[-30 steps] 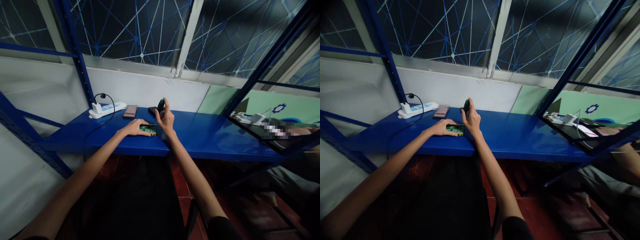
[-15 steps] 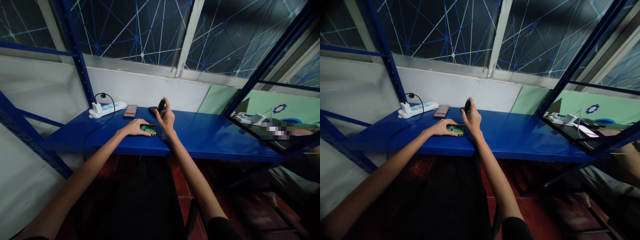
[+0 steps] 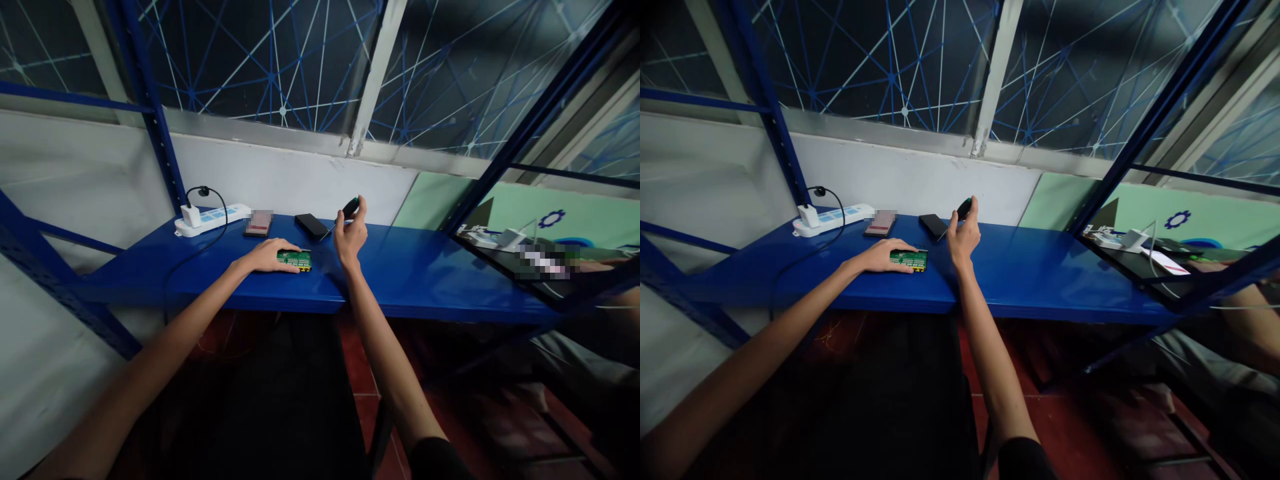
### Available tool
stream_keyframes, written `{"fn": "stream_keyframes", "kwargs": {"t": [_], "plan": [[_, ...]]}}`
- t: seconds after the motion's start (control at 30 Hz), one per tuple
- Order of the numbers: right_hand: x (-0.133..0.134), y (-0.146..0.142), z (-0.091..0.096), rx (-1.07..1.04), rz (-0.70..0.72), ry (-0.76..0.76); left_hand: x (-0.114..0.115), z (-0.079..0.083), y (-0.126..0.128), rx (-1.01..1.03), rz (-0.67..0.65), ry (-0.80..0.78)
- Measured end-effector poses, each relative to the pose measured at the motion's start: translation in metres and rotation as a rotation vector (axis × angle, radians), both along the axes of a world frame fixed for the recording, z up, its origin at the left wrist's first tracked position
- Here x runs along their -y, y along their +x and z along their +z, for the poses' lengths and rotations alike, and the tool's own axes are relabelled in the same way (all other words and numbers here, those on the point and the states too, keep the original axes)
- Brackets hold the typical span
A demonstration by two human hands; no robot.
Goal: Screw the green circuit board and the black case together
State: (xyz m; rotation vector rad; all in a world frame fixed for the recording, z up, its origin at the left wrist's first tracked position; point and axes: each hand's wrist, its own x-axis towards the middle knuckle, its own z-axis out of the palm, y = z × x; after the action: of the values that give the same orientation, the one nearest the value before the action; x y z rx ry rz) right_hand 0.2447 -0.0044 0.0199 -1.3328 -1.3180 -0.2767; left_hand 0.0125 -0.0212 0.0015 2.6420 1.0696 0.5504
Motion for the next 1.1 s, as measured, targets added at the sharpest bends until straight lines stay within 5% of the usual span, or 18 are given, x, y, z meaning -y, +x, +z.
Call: {"fn": "stream_keyframes", "kwargs": {"t": [0.27,0.67,1.1], "plan": [[-0.007,0.009,-0.008,0.077,-0.122,-0.131,0.003,0.003,0.002,-0.131,0.025,-0.023],[-0.009,0.006,-0.012,0.008,0.096,-0.154,0.0,0.0,0.002,-0.079,0.018,-0.01],[-0.007,0.003,-0.01,0.003,0.098,-0.114,0.002,-0.001,0.0,0.071,0.01,0.017]]}}
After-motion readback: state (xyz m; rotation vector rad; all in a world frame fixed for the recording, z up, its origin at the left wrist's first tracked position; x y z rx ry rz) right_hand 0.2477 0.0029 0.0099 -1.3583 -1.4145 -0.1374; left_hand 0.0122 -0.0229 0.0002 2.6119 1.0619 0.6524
